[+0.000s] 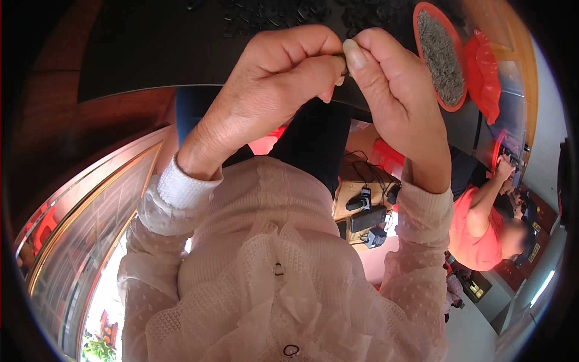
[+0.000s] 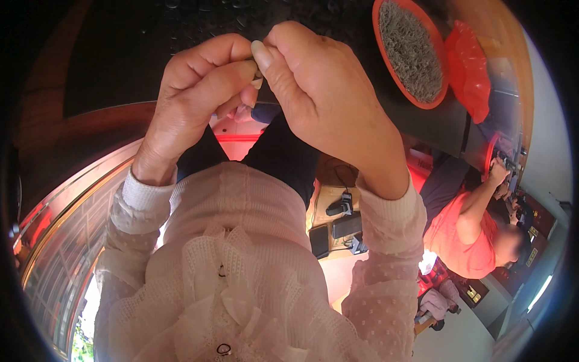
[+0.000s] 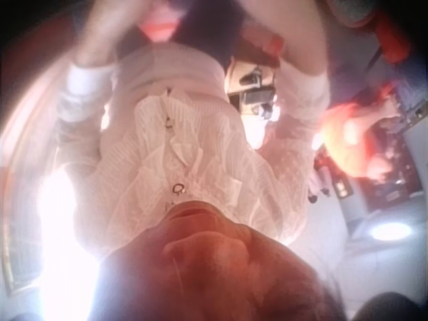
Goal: The person repeatedly picks up small black plastic rings and metal screws from a table, inserts the screws into the rings, and places the assembled units into a red bowl. The process is continuous and repetitive throughout the clip.
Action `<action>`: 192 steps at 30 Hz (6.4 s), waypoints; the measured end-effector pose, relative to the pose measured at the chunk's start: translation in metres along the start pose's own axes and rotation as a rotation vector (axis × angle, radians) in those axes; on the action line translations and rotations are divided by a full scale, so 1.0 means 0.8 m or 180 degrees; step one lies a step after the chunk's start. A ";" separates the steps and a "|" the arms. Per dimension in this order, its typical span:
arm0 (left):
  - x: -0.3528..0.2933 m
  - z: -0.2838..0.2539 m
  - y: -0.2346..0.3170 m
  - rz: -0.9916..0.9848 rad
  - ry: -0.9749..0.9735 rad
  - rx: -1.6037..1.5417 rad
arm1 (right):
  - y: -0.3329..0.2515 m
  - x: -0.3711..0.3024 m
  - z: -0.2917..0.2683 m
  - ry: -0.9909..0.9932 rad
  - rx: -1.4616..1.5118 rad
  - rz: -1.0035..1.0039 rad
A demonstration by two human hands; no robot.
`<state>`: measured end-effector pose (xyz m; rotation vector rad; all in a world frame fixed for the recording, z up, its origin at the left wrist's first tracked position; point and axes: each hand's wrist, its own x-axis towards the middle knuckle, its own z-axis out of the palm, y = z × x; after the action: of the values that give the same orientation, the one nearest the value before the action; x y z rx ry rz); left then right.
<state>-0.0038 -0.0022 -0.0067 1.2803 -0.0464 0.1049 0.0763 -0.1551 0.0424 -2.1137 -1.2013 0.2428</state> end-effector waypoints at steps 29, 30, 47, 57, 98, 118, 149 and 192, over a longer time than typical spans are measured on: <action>-0.004 0.004 0.004 -0.0096 0.0156 0.0245 | -0.009 -0.009 0.011 0.0378 0.0475 0.0167; -0.005 0.003 0.003 -0.0097 0.0095 0.0299 | -0.009 -0.009 0.009 0.0338 0.0551 0.0241; 0.000 0.000 -0.003 0.0031 -0.0026 0.0056 | 0.078 0.075 -0.010 0.0187 -0.1810 -0.0171; 0.001 -0.002 0.002 0.0060 -0.0029 0.0004 | 0.066 0.084 -0.011 -0.0200 -0.1915 0.0206; 0.000 0.004 0.009 -0.0053 0.0265 -0.0233 | 0.007 0.010 -0.013 0.0252 0.2255 0.1347; -0.002 0.005 0.004 0.0030 0.0207 -0.0184 | 0.003 -0.002 -0.008 0.0365 0.1467 0.0793; -0.001 0.003 0.001 -0.0041 0.0076 -0.0051 | 0.005 -0.003 0.002 0.0429 0.1304 0.0459; 0.006 0.005 0.005 -0.0391 0.0114 -0.0103 | 0.028 -0.009 0.003 0.0574 -0.1216 -0.1220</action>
<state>0.0006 -0.0048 -0.0008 1.2454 0.0609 0.0213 0.0867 -0.1676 0.0251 -2.1019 -1.6040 -0.3690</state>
